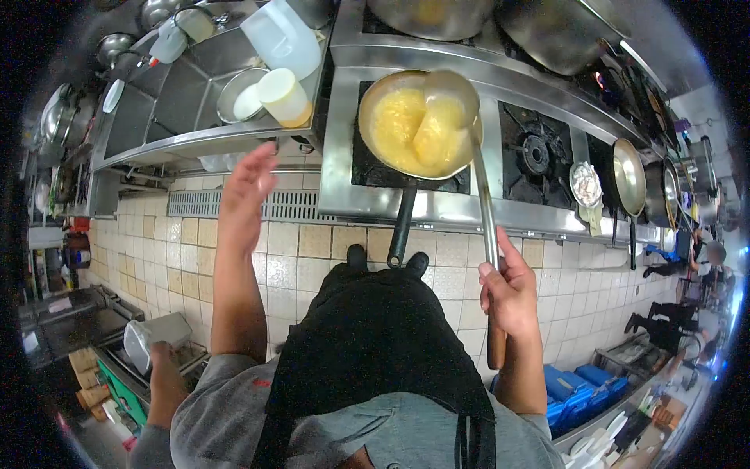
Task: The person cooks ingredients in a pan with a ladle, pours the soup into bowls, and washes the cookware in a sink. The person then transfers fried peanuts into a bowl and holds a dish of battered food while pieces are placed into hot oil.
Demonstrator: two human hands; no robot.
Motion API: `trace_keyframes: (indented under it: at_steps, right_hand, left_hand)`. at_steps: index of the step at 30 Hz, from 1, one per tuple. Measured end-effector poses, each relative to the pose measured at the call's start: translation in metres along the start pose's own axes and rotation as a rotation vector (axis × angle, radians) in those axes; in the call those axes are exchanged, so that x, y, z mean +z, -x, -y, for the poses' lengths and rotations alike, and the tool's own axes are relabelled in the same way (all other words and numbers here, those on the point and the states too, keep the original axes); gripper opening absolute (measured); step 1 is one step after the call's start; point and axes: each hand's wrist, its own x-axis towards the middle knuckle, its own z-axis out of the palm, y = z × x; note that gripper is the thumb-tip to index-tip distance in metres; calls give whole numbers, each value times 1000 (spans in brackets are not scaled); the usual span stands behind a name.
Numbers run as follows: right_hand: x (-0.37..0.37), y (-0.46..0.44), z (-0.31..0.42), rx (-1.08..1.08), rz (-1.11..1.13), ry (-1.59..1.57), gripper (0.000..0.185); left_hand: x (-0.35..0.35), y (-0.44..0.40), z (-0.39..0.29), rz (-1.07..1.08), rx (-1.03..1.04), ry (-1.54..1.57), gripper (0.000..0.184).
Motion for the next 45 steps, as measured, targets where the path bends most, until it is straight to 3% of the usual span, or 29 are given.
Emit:
trace_keyframes:
  at_steps: [3, 6, 10, 14, 20, 22, 24, 27, 29, 31, 36, 38, 40, 42, 44, 45]
  right_hand:
    - [12, 3, 1, -128, -111, 140, 63]
    - [16, -10, -11, -247, -211, 347, 64]
    - [18, -13, -18, -161, -212, 292, 63]
    - [14, -21, -31, -82, -225, 273, 61]
    - [14, -64, -53, -23, -105, 59, 60]
    - [12, -76, -56, 83, -27, -69, 58]
    - [6, -86, -59, 87, 45, -65, 55]
    - [-3, -87, -45, 138, 122, 10, 51]
    - [-13, -82, -40, 158, 53, -7, 50]
    - [-29, -71, -45, 148, -44, -3, 51]
    - [-63, -17, -95, 129, -341, -61, 55]
    - [-60, 21, -112, 284, -504, -89, 59]
    - [-66, 51, -159, 315, -551, -169, 57]
    - [-59, 83, -195, 493, -627, -244, 55]
    - [-52, 112, -235, 574, -657, -273, 55]
    - [-47, 125, -251, 615, -672, -293, 55]
  left_hand:
    - [-26, -39, 45, -272, 18, -3, 58]
    - [-34, -72, 69, -361, 69, -105, 63]
    - [-22, -92, 64, -482, 81, -99, 64]
    - [-31, -91, 103, -425, 72, -126, 64]
    - [-24, -62, 124, -448, -182, -60, 61]
    - [-45, -74, 134, -516, -173, -2, 59]
    - [-68, -90, 128, -568, -210, 258, 58]
    - [-98, -126, 111, -606, -159, 355, 47]
    - [-118, -152, 113, -563, -162, 422, 43]
    - [-131, -177, 114, -707, -235, 454, 37]
    - [-165, -212, 138, -628, -215, 481, 28]
    - [-171, -217, 142, -559, -204, 489, 25]
    - [-172, -215, 137, -580, -201, 455, 23]
    - [-170, -204, 129, -557, -164, 400, 24]
    - [-230, -208, 174, -266, 48, -235, 27]
    - [-239, -197, 171, -311, 31, -254, 27]
